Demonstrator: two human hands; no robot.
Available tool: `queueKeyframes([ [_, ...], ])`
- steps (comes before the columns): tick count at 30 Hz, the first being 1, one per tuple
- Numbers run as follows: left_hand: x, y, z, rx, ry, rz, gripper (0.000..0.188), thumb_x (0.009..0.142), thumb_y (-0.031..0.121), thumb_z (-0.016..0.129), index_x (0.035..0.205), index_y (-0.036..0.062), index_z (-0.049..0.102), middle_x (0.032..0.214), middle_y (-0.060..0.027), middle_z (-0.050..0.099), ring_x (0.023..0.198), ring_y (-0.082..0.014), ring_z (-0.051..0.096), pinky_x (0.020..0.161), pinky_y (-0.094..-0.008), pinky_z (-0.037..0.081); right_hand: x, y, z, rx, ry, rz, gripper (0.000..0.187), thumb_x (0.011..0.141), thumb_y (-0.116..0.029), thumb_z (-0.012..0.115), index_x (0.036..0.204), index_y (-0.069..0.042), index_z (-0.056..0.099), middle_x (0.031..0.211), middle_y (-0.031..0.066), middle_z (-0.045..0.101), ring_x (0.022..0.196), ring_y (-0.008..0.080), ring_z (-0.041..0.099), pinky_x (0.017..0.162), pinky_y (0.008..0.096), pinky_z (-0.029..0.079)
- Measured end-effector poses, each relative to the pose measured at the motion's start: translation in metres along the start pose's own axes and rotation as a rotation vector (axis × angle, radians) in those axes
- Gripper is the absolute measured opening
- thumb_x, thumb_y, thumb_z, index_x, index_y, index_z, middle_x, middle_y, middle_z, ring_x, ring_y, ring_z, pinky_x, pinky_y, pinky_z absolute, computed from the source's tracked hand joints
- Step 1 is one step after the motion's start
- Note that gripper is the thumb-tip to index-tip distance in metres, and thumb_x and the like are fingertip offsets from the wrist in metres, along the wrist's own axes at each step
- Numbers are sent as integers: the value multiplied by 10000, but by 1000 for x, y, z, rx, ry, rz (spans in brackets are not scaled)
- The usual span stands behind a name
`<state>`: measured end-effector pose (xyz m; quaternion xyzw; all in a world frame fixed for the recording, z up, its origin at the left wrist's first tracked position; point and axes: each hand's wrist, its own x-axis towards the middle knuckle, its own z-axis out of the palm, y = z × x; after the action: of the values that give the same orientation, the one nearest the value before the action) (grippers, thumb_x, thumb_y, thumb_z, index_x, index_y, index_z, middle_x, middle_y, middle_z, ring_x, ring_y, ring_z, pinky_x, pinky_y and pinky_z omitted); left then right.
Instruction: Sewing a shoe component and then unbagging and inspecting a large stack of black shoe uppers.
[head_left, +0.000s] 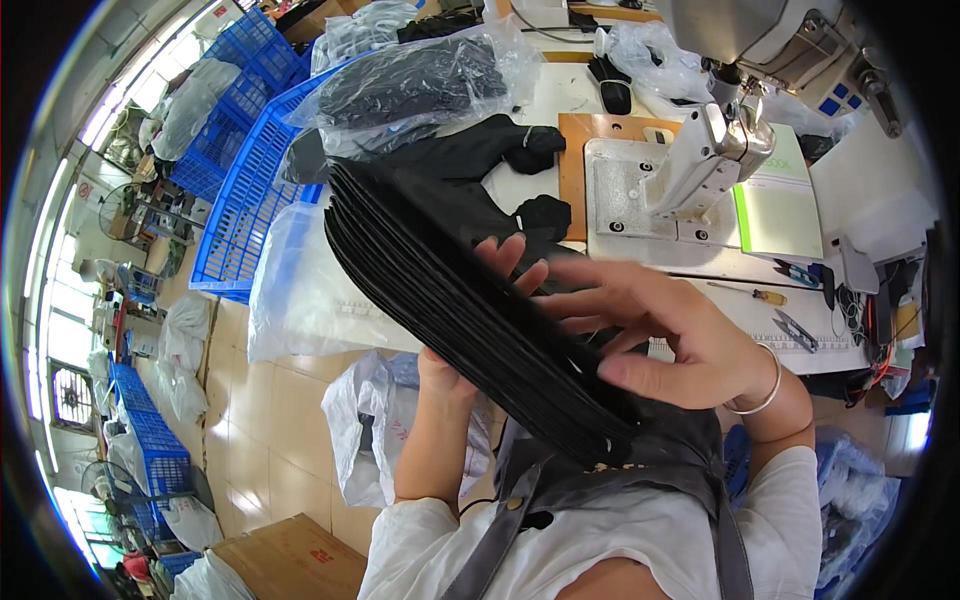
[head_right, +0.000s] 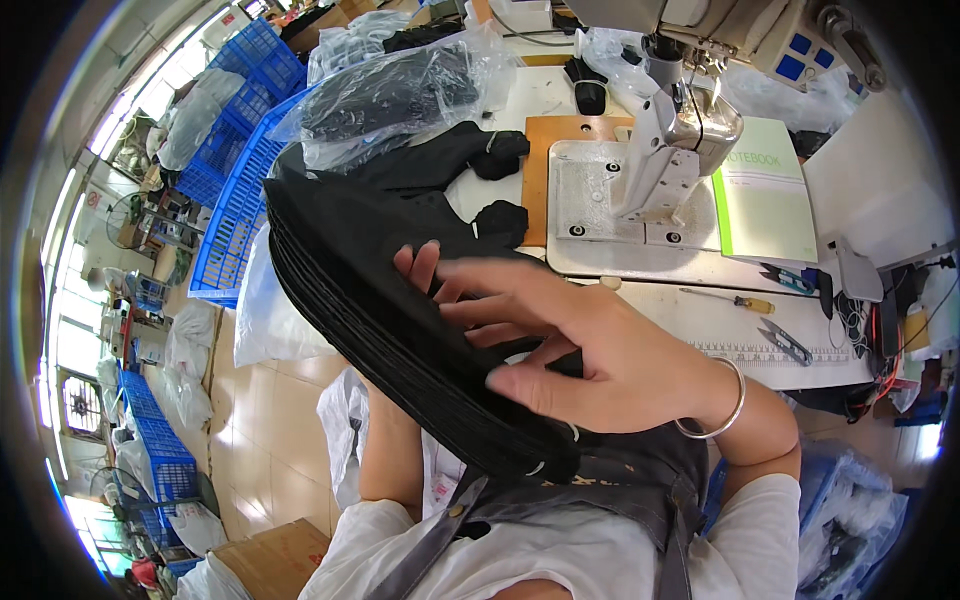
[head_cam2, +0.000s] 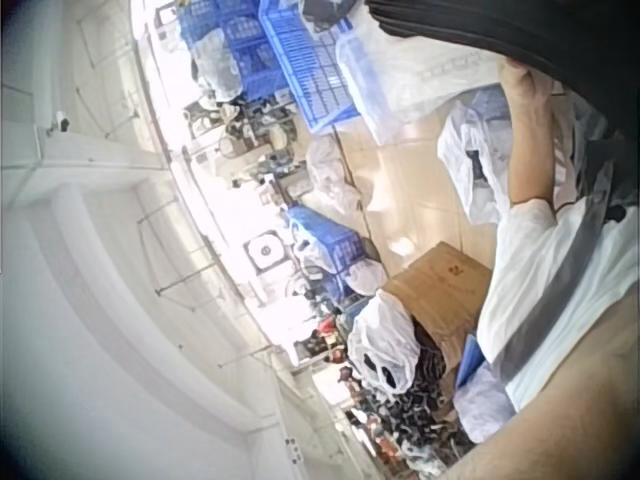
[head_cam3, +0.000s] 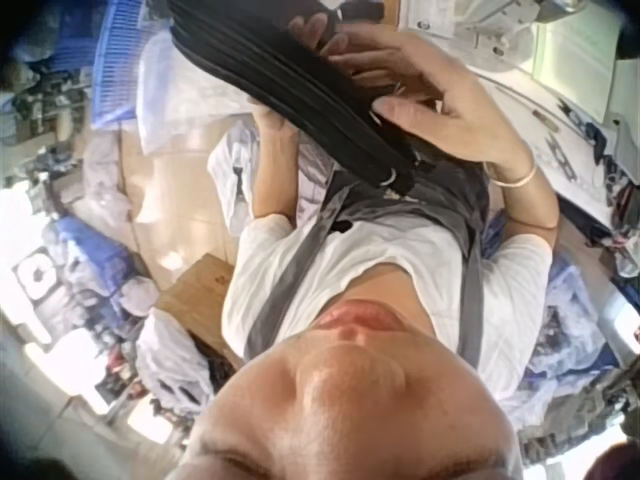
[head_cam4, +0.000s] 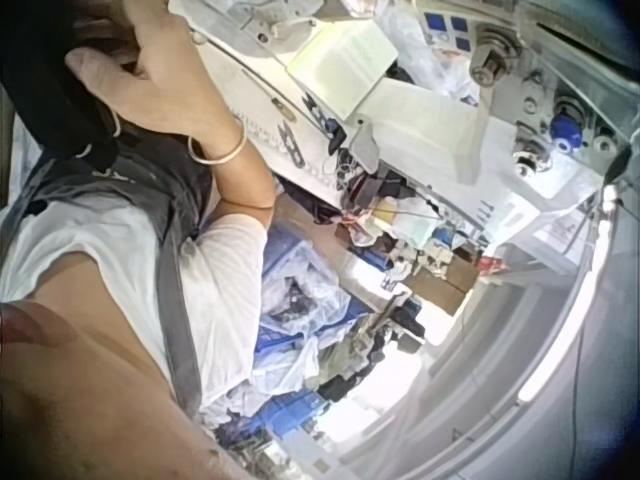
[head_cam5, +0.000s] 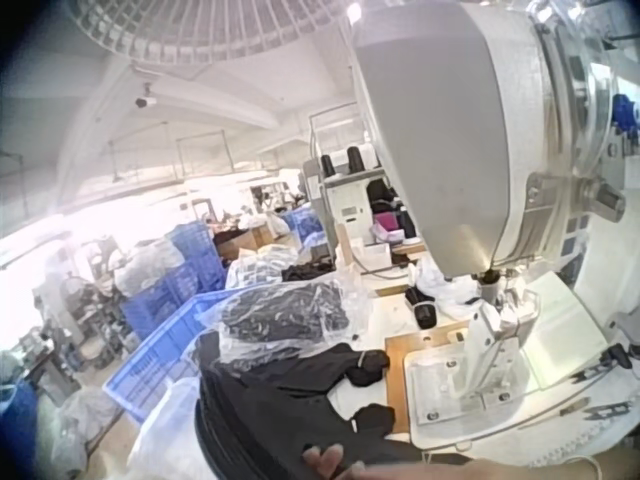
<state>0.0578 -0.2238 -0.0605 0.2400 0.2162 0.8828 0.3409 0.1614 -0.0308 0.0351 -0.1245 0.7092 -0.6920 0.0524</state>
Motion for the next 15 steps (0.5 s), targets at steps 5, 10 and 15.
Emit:
queueKeyframes([
  [5,-7,-7,-15,-61,210,109,973,603,364,837,1380,50,343,1412,-130,349,1237,-294,435,1023,-436,399,1,9,-11,-555,119,-343,325,832,-67,557,1155,-30,553,1072,138,624,799,255,646,678,315,496],
  [10,-8,-7,-34,-39,6,170,956,603,323,843,1366,19,354,1372,-130,405,1189,-297,486,1012,-436,414,1,-5,-6,-500,81,-302,208,813,-62,592,1015,-15,607,895,108,636,691,236,602,589,293,466],
  [15,-27,-13,-56,-123,133,127,874,615,323,833,1333,40,422,1316,-136,483,1200,-311,479,1034,-441,388,2,-4,-11,-421,52,-184,257,779,-33,590,1034,-18,621,920,94,651,735,202,615,612,288,466],
])
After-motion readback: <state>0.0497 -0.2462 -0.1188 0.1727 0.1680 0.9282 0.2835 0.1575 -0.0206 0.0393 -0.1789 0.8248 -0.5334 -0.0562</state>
